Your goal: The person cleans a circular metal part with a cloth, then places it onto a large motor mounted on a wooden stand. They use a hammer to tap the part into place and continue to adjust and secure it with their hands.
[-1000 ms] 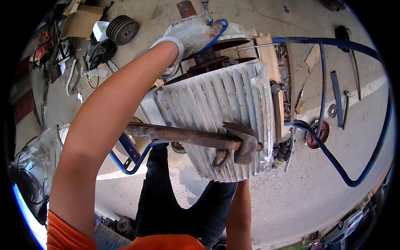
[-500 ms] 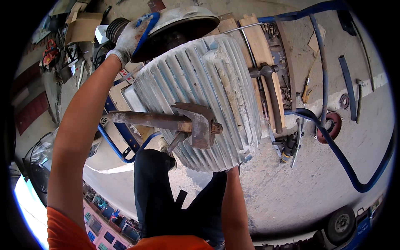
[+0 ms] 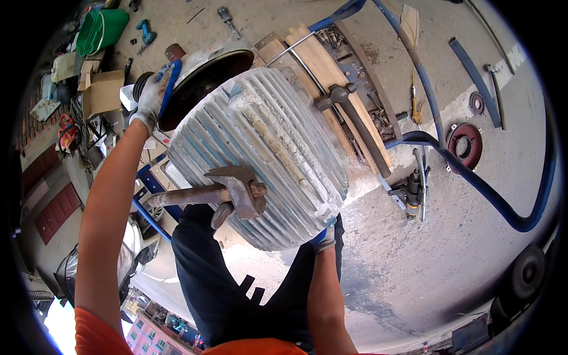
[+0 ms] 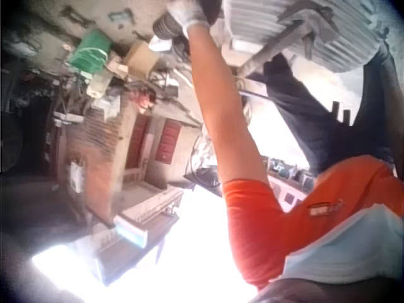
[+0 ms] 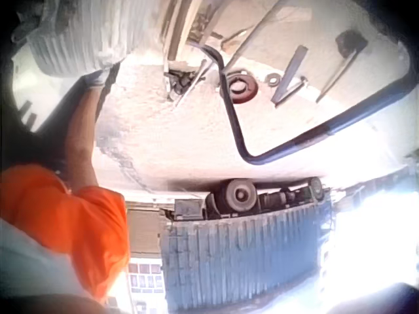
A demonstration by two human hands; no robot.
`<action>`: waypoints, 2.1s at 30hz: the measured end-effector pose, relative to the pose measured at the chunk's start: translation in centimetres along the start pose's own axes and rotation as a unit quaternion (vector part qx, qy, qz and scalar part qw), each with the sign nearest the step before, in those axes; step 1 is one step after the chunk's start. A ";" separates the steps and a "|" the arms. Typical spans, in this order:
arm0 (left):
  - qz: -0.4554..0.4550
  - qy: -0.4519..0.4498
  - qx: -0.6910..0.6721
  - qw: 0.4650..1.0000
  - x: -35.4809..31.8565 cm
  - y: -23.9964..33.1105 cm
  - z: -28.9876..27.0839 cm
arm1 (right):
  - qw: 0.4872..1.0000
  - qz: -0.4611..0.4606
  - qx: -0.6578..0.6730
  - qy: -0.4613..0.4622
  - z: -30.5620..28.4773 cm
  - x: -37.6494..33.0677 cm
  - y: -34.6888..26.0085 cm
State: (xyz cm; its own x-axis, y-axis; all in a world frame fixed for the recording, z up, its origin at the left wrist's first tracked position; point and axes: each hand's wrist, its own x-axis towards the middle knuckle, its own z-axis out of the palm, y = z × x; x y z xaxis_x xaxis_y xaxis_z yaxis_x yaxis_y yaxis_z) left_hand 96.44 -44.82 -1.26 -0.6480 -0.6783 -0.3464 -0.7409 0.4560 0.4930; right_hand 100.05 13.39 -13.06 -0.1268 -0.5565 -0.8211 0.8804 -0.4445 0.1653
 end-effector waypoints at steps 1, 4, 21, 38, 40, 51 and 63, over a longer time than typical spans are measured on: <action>-0.020 -0.007 -0.045 0.999 0.2 -0.4 0.0 | 0.999 -0.033 0.039 0.007 0.0 0.7 1.1; -0.071 -0.058 -0.203 0.975 0.0 1.1 0.8 | 0.996 -0.069 0.047 0.015 -0.1 1.4 1.8; -0.129 -0.319 -0.044 0.938 17.2 -4.9 -2.1 | 0.985 -0.163 0.013 0.050 1.1 0.7 2.9; -0.151 -0.369 0.029 0.916 17.1 -1.9 0.4 | 0.976 -0.187 0.046 0.105 1.1 -2.4 4.3; -0.157 -0.357 0.032 0.920 16.6 -2.6 -0.2 | 0.977 -0.182 0.046 0.102 0.9 -2.4 4.5; 0.330 -0.340 0.378 0.796 16.0 -1.9 -0.6 | 0.971 -0.203 0.047 0.114 1.7 -3.0 4.2; 0.346 -0.334 0.424 0.767 13.7 1.9 1.4 | 0.972 -0.207 0.029 0.104 0.1 -3.5 3.6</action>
State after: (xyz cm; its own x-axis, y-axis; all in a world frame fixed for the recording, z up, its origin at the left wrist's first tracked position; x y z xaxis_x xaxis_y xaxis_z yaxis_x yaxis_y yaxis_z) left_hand 85.93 -52.46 -6.15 -0.6736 0.2136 -0.7075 0.1570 0.9768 0.1455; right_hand 103.65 13.67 -9.53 -0.3643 -0.1704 -0.9156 0.7452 -0.6430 -0.1768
